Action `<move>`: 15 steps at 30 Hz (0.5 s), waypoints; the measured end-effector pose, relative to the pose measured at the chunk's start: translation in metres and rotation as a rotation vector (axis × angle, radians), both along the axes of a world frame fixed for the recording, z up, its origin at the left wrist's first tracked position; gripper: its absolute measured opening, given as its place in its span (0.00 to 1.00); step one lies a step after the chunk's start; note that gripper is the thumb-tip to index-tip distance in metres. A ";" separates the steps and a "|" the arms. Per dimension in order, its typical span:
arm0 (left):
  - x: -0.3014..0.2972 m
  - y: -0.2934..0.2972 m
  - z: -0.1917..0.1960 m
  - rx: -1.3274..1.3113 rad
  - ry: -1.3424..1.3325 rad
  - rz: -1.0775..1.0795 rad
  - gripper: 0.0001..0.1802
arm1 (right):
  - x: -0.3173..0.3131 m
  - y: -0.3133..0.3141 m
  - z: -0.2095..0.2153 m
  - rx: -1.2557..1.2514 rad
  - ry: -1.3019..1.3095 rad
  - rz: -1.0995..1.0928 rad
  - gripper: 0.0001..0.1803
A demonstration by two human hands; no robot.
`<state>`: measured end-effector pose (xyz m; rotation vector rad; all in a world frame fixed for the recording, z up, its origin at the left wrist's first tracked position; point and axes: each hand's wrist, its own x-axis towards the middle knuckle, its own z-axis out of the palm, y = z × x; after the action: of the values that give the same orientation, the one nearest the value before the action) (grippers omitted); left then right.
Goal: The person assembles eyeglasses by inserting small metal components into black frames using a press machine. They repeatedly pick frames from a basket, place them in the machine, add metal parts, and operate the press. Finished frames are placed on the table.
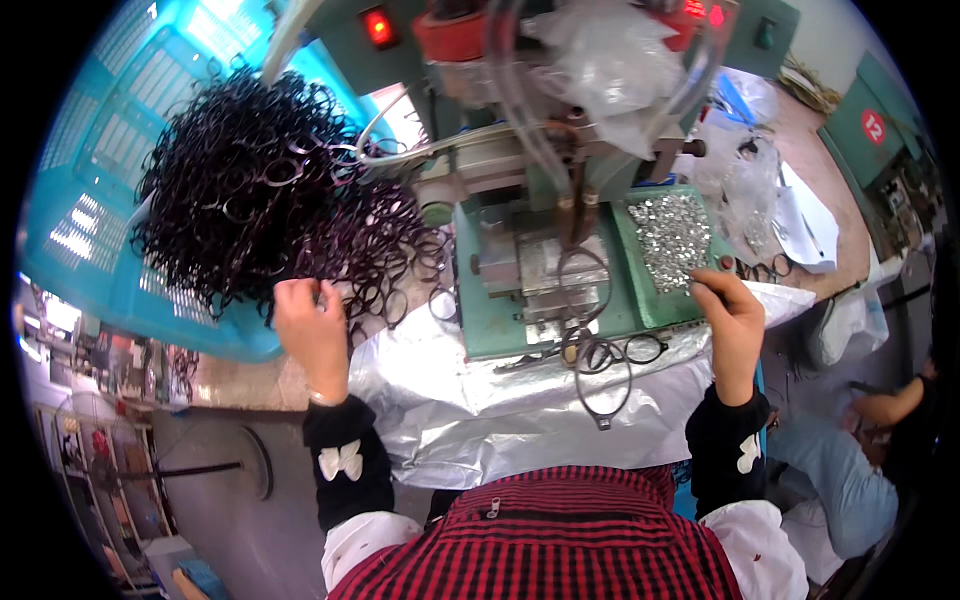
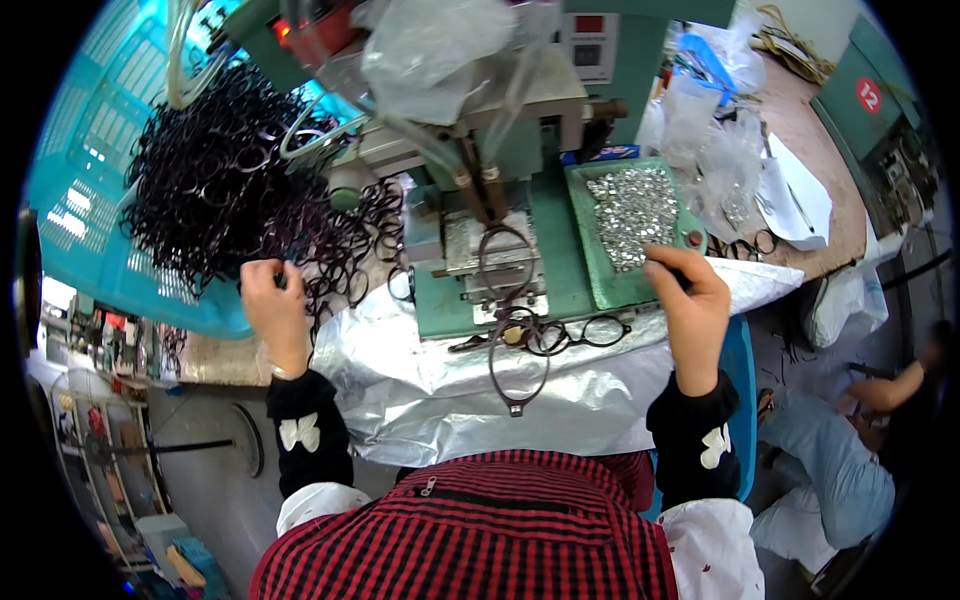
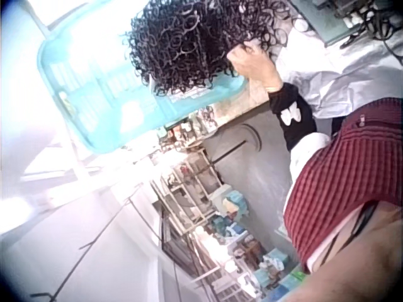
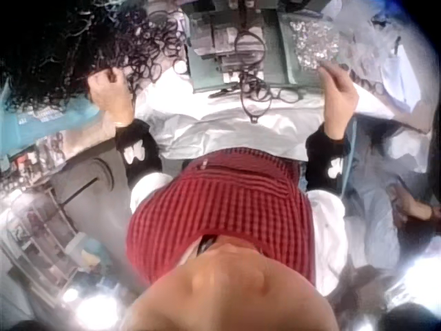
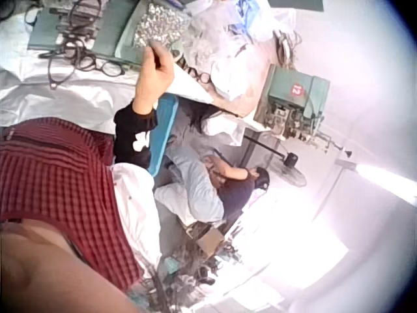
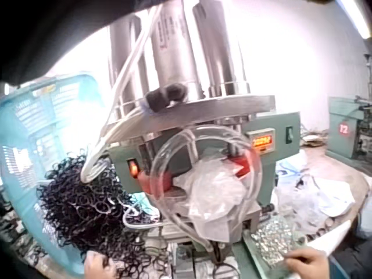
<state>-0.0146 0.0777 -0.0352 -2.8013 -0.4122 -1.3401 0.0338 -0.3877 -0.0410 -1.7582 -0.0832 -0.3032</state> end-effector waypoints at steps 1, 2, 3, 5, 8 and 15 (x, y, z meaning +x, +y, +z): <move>0.002 0.003 0.010 0.096 -0.027 -0.025 0.06 | 0.001 0.012 0.015 -0.077 -0.089 0.043 0.10; 0.004 0.008 0.018 0.194 -0.056 -0.047 0.06 | 0.003 0.027 0.034 -0.090 -0.121 0.107 0.10; 0.009 0.007 0.028 0.276 -0.073 -0.024 0.06 | 0.008 0.040 0.049 -0.163 -0.209 0.139 0.11; 0.014 0.013 0.042 0.280 -0.071 -0.057 0.07 | 0.025 0.065 0.062 -0.182 -0.356 0.190 0.12; 0.018 0.018 0.043 0.234 -0.081 -0.036 0.09 | 0.037 0.105 0.053 0.117 -0.211 0.227 0.22; 0.025 -0.015 0.044 -0.584 -0.313 -0.430 0.11 | 0.029 0.116 0.051 0.265 -0.060 0.233 0.28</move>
<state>0.0104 0.0624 0.0083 -3.2789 -0.2353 -2.0561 0.0632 -0.2721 0.0100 -1.4606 -0.2775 -0.1872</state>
